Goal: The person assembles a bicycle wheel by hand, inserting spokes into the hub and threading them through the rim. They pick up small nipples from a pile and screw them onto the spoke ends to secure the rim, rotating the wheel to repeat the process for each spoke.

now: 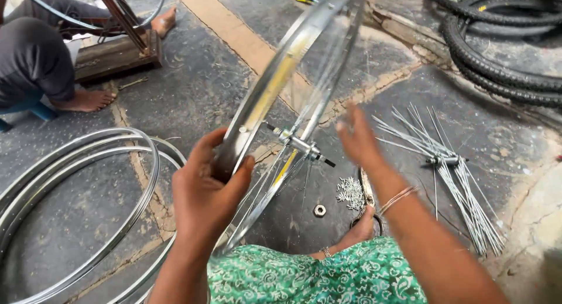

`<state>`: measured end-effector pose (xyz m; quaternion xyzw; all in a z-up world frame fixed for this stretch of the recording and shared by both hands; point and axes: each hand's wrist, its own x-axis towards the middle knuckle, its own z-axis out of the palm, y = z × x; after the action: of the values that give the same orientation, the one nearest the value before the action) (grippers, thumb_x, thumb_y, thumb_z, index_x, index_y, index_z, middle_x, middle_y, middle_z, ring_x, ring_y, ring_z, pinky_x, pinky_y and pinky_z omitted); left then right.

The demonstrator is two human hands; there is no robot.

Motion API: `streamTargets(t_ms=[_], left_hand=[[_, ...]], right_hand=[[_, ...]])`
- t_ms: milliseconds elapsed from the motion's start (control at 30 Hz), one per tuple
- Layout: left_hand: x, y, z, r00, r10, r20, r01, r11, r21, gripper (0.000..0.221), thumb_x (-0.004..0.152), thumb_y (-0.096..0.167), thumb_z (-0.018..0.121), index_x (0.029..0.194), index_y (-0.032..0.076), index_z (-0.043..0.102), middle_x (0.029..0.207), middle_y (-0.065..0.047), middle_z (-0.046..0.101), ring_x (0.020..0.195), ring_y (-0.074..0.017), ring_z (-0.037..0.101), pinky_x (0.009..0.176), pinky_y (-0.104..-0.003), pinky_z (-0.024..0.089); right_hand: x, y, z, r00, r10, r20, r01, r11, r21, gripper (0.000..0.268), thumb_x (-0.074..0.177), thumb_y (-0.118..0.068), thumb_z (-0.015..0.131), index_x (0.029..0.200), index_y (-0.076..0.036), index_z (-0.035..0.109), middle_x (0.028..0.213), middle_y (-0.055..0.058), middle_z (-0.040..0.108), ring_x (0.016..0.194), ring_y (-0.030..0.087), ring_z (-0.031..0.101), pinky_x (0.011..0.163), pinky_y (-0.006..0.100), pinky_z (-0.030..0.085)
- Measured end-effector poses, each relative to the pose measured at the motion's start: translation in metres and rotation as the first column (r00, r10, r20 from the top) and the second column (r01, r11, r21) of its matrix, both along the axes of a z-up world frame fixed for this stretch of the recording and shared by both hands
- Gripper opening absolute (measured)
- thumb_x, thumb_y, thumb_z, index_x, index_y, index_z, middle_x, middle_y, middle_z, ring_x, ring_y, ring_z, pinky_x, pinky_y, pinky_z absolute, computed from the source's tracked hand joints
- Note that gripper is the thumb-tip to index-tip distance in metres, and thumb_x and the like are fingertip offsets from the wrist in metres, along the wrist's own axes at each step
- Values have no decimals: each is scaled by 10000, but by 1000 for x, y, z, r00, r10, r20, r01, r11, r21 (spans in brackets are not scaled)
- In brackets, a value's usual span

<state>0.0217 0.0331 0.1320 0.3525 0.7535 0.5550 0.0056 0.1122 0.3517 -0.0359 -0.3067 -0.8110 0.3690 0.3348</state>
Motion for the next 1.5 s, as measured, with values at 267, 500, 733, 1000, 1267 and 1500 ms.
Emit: streamTargets(t_ms=[267, 500, 733, 1000, 1267, 1500], left_hand=[[-6, -2, -13, 992, -23, 124, 1, 985, 171, 529, 892, 76, 774, 1372, -31, 579, 928, -38, 693, 729, -31, 620, 580, -181, 467], [-3, 1, -12, 995, 89, 55, -93, 992, 83, 564, 879, 119, 793, 1373, -46, 576, 941, -76, 731, 782, -74, 684, 642, -199, 538], [-5, -15, -32, 989, 147, -16, -145, 987, 74, 636, 918, 176, 760, 1422, -122, 512, 1035, -123, 724, 911, -105, 703, 800, -222, 554], [-35, -62, -73, 980, 197, -1, -195, 967, -165, 804, 892, 208, 817, 1514, -120, 427, 852, -170, 704, 715, -122, 656, 684, -240, 519], [-9, -47, -69, 970, 182, 163, -179, 983, -35, 768, 808, 181, 774, 1443, -106, 453, 1121, -204, 732, 1058, -189, 723, 945, -301, 536], [-11, -50, -79, 970, 150, 190, -150, 989, -15, 772, 791, 184, 792, 1430, -95, 461, 1168, -222, 719, 1091, -222, 718, 971, -339, 555]], right_hand=[[-17, -9, -68, 924, 381, -35, -382, 913, -141, 727, 745, 143, 448, 1425, -76, 576, 1450, 119, 612, 1410, 228, 501, 1173, 350, 337], [-23, 33, -99, 840, 537, -82, -501, 706, -501, 700, 777, 210, 459, 1402, -82, 575, 1457, 77, 604, 1409, 208, 508, 1177, 336, 360], [-13, 3, -95, 939, 343, 29, -343, 939, -9, 508, 779, 42, 779, 1243, -143, 688, 1045, 69, 662, 1046, 220, 627, 964, 378, 490], [-23, -8, -92, 967, 253, -36, -255, 965, -57, 338, 839, 80, 703, 1114, -112, 739, 895, 58, 635, 767, 200, 642, 685, 351, 509], [-17, -7, -77, 943, 319, 93, -323, 946, 36, 412, 727, 24, 810, 1120, -36, 702, 814, 128, 605, 753, 289, 615, 684, 382, 480], [-12, 1, -88, 976, 215, 34, -212, 906, 366, 294, 814, -5, 699, 1088, -106, 737, 966, 84, 743, 911, 291, 709, 829, 391, 509]])
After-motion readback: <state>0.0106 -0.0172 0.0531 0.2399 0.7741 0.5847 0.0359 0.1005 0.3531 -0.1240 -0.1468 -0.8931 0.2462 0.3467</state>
